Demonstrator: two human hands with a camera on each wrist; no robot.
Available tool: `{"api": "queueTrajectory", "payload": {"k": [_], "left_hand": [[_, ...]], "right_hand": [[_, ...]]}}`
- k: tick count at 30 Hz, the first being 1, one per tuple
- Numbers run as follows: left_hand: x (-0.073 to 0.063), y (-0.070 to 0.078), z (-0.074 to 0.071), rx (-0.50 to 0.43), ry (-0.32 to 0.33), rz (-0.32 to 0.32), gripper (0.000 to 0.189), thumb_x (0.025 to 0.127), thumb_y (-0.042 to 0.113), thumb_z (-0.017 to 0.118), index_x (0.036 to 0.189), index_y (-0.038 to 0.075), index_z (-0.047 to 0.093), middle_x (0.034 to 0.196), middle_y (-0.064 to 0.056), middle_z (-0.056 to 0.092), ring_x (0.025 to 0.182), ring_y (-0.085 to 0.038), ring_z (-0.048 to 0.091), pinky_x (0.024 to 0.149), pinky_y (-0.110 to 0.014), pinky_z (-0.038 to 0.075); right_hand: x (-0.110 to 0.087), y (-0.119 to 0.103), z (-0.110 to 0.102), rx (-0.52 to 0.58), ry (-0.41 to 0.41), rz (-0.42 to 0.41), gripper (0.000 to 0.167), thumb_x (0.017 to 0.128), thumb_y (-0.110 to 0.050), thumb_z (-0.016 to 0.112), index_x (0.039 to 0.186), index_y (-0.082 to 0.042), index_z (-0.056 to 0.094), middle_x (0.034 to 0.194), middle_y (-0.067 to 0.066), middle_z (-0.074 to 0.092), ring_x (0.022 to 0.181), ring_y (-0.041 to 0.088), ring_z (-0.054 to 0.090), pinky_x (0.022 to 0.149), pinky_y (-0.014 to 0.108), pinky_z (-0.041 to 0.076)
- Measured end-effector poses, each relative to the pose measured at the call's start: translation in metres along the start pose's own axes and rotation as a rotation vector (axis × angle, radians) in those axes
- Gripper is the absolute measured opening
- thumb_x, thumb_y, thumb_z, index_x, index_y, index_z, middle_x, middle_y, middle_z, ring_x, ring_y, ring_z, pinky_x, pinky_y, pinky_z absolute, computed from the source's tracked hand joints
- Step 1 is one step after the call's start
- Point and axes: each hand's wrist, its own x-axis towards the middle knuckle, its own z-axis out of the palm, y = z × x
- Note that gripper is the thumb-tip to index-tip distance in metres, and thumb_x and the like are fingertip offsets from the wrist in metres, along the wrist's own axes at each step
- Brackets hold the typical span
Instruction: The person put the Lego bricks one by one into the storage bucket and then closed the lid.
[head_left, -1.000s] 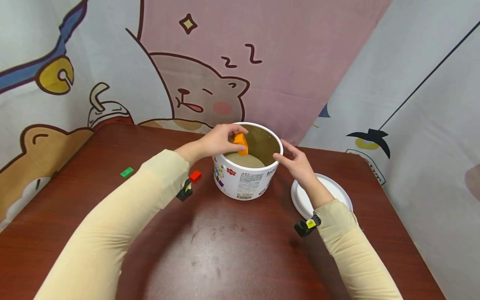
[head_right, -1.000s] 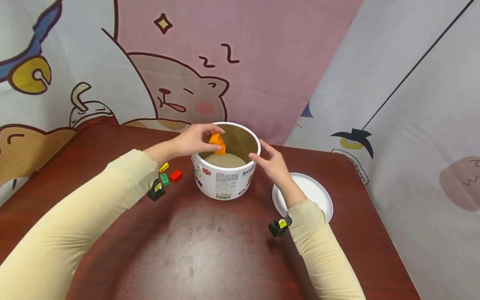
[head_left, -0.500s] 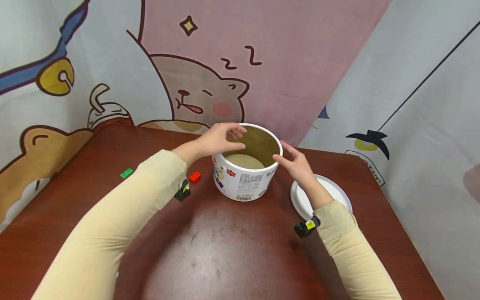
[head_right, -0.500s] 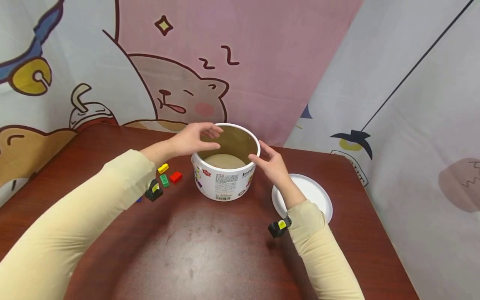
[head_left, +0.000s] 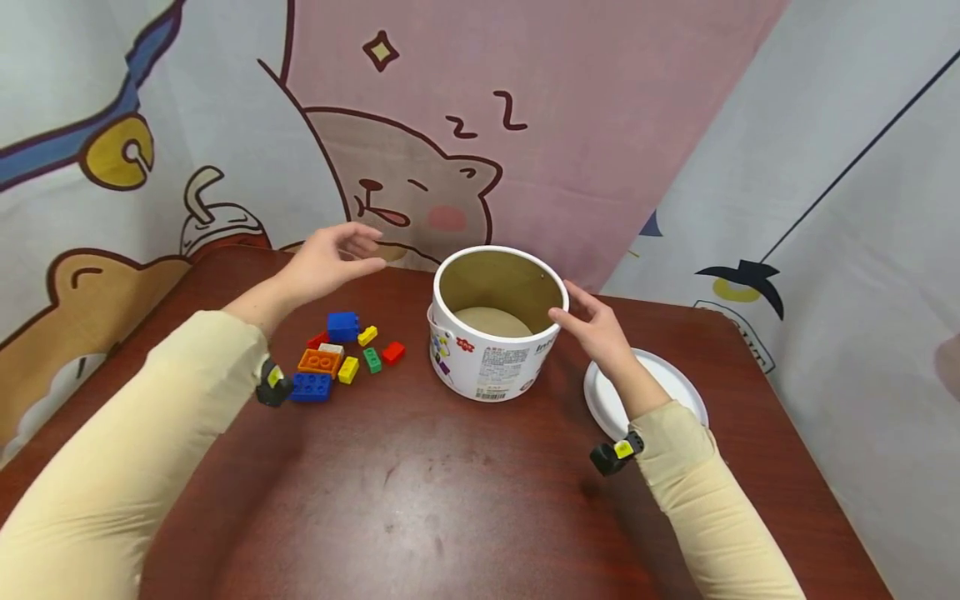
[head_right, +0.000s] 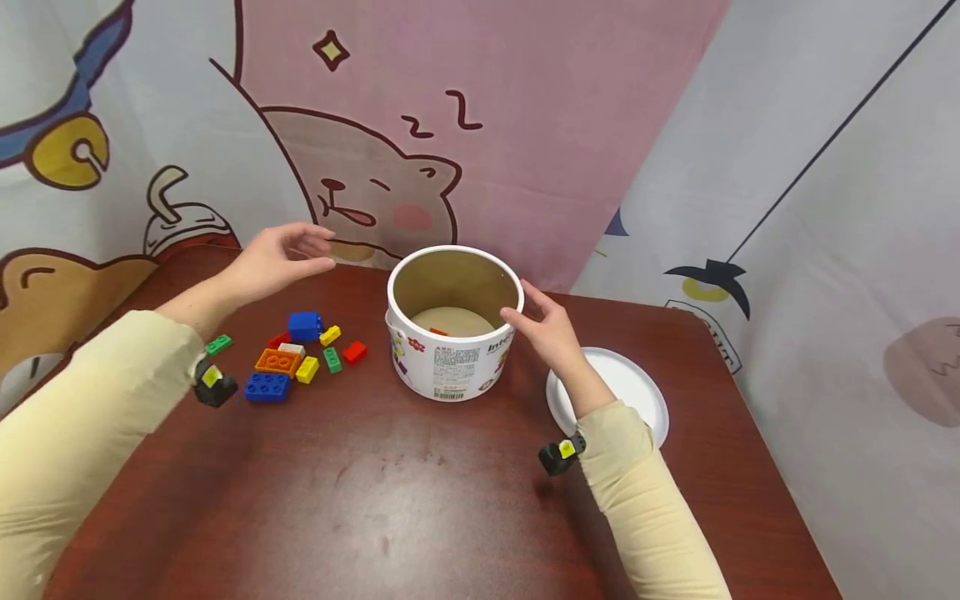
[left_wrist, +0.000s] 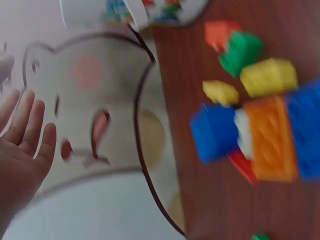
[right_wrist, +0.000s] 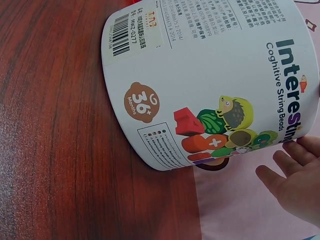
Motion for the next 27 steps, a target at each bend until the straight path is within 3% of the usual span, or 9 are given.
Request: {"api": "queueTrajectory", "payload": {"k": [7,15,19,22,27], "left_hand": [[-0.032,-0.049,-0.026,0.081,0.066,-0.122,0.054,0.089,0.040,0.061,0.129,0.005,0.049,0.121,-0.020,0.056,0.111,-0.031,0.051,0.095,-0.049,0.041],[-0.061,-0.105,-0.032,0.138,0.080,-0.206,0.057,0.089,0.041,0.060,0.129,0.001,0.048,0.120,-0.023,0.056,0.106,-0.033,0.052,0.087,-0.042,0.045],[-0.074,-0.124,-0.032,0.173,0.073,-0.228,0.056,0.089,0.036,0.062,0.127,-0.002,0.049,0.117,-0.026,0.057,0.104,-0.036,0.054,0.078,-0.024,0.047],[-0.082,-0.137,-0.032,0.198,0.073,-0.246,0.055,0.088,0.034,0.064,0.125,-0.004,0.050,0.115,-0.027,0.058,0.103,-0.037,0.056,0.069,-0.013,0.041],[-0.091,-0.156,-0.034,0.228,0.036,-0.287,0.059,0.087,0.036,0.065,0.125,-0.006,0.049,0.116,-0.029,0.057,0.101,-0.037,0.055,0.075,-0.029,0.047]], "right_hand": [[-0.002,0.000,-0.001,0.011,0.001,0.003,0.062,0.091,-0.017,0.060,0.146,-0.008,0.032,0.150,0.013,0.032,0.134,0.029,0.038,0.109,0.043,0.032],[0.000,0.004,-0.002,0.001,0.013,-0.006,0.064,0.089,-0.022,0.062,0.145,-0.007,0.033,0.149,0.016,0.035,0.132,0.027,0.041,0.108,0.039,0.035],[0.002,0.004,0.000,-0.005,0.010,0.000,0.064,0.089,-0.021,0.062,0.145,-0.008,0.033,0.149,0.014,0.035,0.131,0.026,0.042,0.107,0.038,0.036],[0.002,0.003,0.000,-0.007,0.000,0.002,0.064,0.090,-0.018,0.061,0.145,-0.007,0.032,0.150,0.013,0.034,0.133,0.029,0.040,0.108,0.043,0.034],[0.001,0.001,0.000,0.002,-0.001,0.000,0.062,0.090,-0.017,0.060,0.145,-0.007,0.032,0.150,0.014,0.033,0.132,0.031,0.041,0.107,0.044,0.035]]}}
